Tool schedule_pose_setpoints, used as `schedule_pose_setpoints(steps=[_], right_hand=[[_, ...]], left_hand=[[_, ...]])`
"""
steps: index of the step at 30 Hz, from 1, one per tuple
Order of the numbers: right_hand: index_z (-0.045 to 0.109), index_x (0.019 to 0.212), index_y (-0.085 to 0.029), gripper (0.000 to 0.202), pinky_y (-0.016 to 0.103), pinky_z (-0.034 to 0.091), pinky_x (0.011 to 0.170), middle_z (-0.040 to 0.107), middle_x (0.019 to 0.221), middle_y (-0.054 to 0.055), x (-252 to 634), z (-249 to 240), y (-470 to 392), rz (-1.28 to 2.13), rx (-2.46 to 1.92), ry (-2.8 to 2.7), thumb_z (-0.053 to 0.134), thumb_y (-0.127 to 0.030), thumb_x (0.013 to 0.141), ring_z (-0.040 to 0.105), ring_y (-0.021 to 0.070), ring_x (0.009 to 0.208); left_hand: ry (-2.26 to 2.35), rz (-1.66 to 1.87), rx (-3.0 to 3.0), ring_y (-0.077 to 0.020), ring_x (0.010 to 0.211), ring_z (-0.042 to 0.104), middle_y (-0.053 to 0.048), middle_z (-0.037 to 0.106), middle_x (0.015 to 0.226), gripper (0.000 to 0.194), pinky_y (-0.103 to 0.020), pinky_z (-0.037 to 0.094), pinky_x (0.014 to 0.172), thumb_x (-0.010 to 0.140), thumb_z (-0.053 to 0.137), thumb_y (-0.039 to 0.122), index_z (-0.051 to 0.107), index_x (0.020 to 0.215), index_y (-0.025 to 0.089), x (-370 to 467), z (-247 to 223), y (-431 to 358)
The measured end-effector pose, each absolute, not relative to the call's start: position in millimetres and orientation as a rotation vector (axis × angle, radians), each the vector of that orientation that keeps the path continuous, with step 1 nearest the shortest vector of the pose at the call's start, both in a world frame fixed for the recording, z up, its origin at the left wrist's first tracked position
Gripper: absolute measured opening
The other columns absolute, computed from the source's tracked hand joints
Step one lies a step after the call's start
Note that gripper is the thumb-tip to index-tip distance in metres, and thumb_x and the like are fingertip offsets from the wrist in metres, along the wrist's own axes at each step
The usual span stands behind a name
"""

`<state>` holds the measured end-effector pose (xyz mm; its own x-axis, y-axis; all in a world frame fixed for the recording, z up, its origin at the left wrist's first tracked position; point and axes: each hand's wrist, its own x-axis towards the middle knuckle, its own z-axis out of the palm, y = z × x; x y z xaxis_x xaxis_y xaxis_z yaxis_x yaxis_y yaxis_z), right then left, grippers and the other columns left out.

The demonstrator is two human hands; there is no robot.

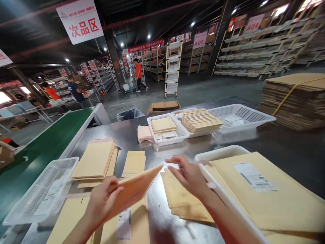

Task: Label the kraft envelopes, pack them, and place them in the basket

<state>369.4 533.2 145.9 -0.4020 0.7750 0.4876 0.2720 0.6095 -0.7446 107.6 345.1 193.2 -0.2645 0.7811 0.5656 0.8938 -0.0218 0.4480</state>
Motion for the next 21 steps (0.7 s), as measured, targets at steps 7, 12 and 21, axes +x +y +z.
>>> schedule_pose_setpoints(steps=[7, 12, 21], right_hand=[[0.061, 0.066, -0.021, 0.024, 0.026, 0.021, 0.049, 0.064, 0.055, -0.002, 327.1, 156.2, 508.3, 0.205, -0.233, -2.636, 0.06, -0.034, 0.087, 0.056, 0.0113, 0.051], [0.063, 0.061, -0.019, 0.029, 0.025, 0.024, 0.051, 0.066, 0.056, 0.001, 404.1, 141.3, 552.8, 0.193, -0.83, -2.65, 0.055, -0.027, 0.087, 0.057, 0.0129, 0.052], [0.069, 0.086, -0.021, 0.025, 0.025, 0.033, 0.052, 0.066, 0.06, 0.001, 389.0, 155.0, 509.1, 0.335, -0.44, -2.488, 0.048, -0.032, 0.093, 0.057, 0.0125, 0.052]], left_hand=[[-1.629, -0.949, -2.217, -0.0121, 0.074, 0.072, 0.0, 0.077, 0.085, 0.011, -0.017, 0.054, 0.068, 0.091, 0.051, 0.022, 0.062, 0.096, 0.024, 135.9, 192.7, 356.4], [-1.959, -0.912, -1.779, -0.0133, 0.065, 0.073, 0.002, 0.077, 0.076, 0.023, -0.015, 0.054, 0.057, 0.085, 0.06, 0.045, 0.065, 0.089, 0.024, 80.5, 192.6, 328.1], [-1.793, -1.175, -2.229, -0.016, 0.089, 0.072, -0.003, 0.076, 0.1, 0.026, -0.022, 0.057, 0.076, 0.086, 0.06, 0.03, 0.06, 0.111, 0.025, 132.3, 183.7, 380.9]])
